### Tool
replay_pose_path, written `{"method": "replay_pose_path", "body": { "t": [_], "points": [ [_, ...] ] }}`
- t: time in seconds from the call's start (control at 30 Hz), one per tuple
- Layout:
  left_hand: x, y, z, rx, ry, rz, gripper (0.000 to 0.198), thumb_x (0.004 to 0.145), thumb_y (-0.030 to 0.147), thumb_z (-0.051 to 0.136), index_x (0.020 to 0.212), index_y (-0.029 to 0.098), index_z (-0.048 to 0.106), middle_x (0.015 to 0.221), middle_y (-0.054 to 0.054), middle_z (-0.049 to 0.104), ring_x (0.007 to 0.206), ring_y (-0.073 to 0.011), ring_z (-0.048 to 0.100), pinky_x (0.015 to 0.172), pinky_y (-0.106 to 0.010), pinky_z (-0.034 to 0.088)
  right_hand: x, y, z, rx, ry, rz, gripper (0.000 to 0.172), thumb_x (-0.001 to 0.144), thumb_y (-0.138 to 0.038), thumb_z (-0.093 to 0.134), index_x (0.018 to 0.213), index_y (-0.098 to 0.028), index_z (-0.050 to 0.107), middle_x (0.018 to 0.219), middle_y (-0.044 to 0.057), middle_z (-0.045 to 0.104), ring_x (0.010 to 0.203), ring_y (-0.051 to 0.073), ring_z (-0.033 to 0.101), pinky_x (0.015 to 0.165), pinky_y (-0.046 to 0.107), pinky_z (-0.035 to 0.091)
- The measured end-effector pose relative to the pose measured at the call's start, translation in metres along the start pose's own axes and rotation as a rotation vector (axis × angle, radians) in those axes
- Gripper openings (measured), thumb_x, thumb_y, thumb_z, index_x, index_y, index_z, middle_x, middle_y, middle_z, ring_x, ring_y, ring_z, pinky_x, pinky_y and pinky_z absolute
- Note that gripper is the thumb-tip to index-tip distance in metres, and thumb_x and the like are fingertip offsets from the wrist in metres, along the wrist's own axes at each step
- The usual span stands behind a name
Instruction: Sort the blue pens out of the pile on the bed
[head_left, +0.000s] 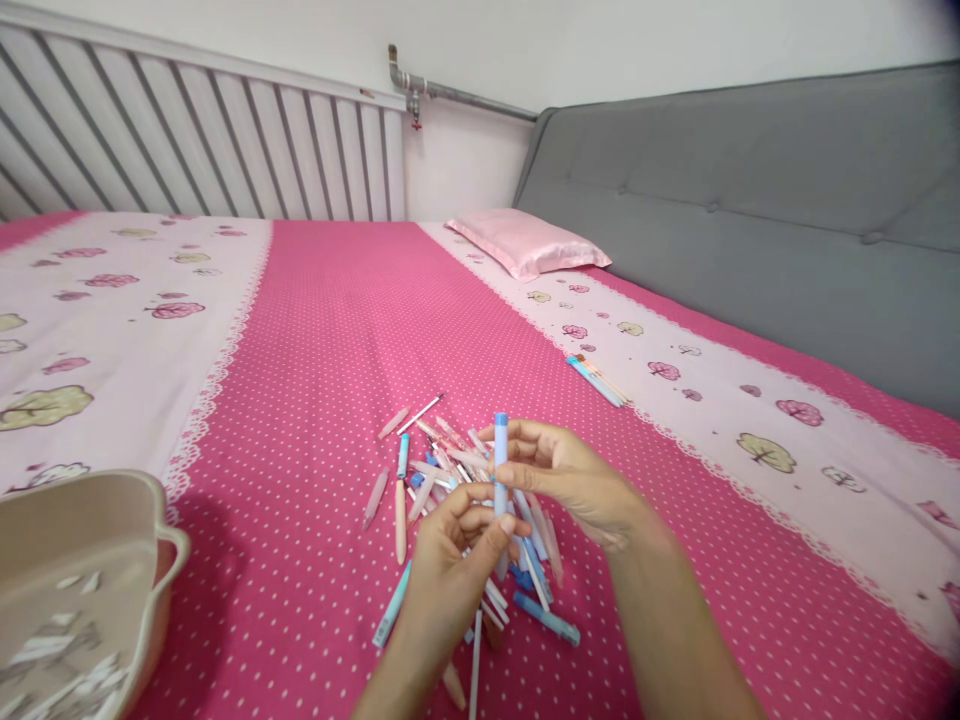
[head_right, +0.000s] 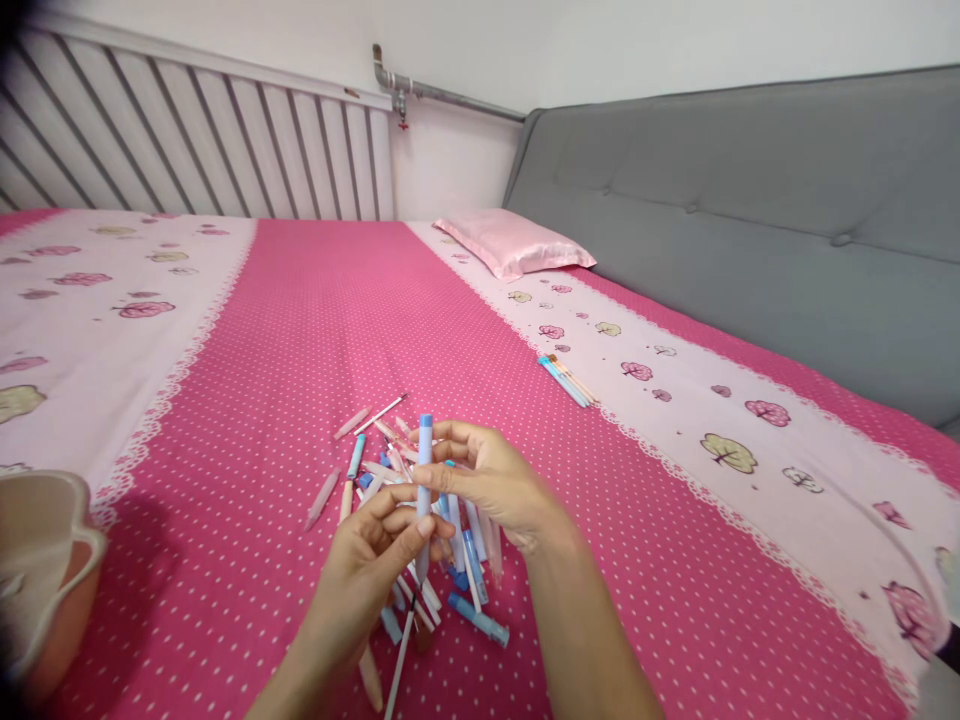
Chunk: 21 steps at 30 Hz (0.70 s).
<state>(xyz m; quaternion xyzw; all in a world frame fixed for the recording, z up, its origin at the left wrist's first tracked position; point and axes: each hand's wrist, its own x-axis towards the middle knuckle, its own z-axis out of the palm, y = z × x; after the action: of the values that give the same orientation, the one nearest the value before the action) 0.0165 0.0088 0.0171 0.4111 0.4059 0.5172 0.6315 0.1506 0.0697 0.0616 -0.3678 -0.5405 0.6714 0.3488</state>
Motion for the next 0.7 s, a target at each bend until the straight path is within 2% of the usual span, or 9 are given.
{"method": "replay_pose_path", "body": {
  "t": [0.13,0.23,0.33,0.43,0.53,0.7],
  "points": [
    [-0.0015,0.0027,-0.0016,-0.073,-0.07,-0.005,0.024,0.081,0.032,0.057,0.097,0.015,0.057,0.081,-0.006,0.068,0.059,-0.0104,0.057,0.065,-0.025,0.045,-0.0014,-0.0008,-0.0032,0.083,-0.182,0.018,0.04,0.077,-0.028,0.064,0.115,-0.021,0.056,0.095,0.005,0.064,0.079,0.012,0.06,0.068,0.025,0.048],
    [-0.003,0.005,-0.0015,-0.123,-0.123,-0.019,0.025,0.084,0.032,0.051,0.101,0.014,0.057,0.087,-0.007,0.068,0.06,-0.0104,0.057,0.065,-0.025,0.044,-0.0019,-0.001,-0.0046,0.119,-0.226,0.025,0.04,0.077,-0.024,0.064,0.117,-0.021,0.056,0.096,0.005,0.065,0.077,0.01,0.06,0.069,0.023,0.047],
    [-0.0041,0.0055,-0.0005,-0.123,-0.145,-0.021,0.026,0.086,0.032,0.049,0.101,0.013,0.058,0.091,-0.009,0.067,0.064,-0.0115,0.059,0.065,-0.025,0.044,-0.0018,-0.0015,-0.0045,0.122,-0.206,0.027,0.043,0.075,-0.022,0.066,0.117,-0.02,0.057,0.093,0.005,0.066,0.076,0.01,0.061,0.07,0.022,0.048],
    [-0.0033,0.0041,0.0,-0.107,-0.117,-0.007,0.028,0.085,0.033,0.051,0.105,0.014,0.056,0.089,-0.008,0.068,0.066,-0.012,0.059,0.069,-0.026,0.044,-0.0015,-0.0013,-0.0042,0.093,-0.167,0.034,0.045,0.073,-0.024,0.069,0.116,-0.019,0.057,0.09,0.005,0.067,0.074,0.012,0.062,0.066,0.023,0.049],
    [-0.0006,0.0022,0.0005,-0.078,-0.039,0.001,0.03,0.078,0.033,0.06,0.101,0.014,0.056,0.081,-0.006,0.068,0.065,-0.0125,0.059,0.067,-0.025,0.045,-0.0007,-0.0001,-0.0037,0.051,-0.114,0.04,0.048,0.068,-0.027,0.072,0.114,-0.018,0.058,0.086,0.006,0.068,0.07,0.013,0.063,0.061,0.024,0.049],
    [0.0024,0.0003,0.0022,-0.018,0.104,-0.008,0.025,0.071,0.033,0.067,0.08,0.013,0.055,0.071,-0.004,0.067,0.058,-0.0129,0.059,0.059,-0.026,0.047,0.0016,0.0017,0.0022,-0.047,0.008,0.029,0.044,0.062,-0.027,0.076,0.102,-0.017,0.062,0.084,0.005,0.069,0.076,0.016,0.064,0.069,0.027,0.05]
  ]
}}
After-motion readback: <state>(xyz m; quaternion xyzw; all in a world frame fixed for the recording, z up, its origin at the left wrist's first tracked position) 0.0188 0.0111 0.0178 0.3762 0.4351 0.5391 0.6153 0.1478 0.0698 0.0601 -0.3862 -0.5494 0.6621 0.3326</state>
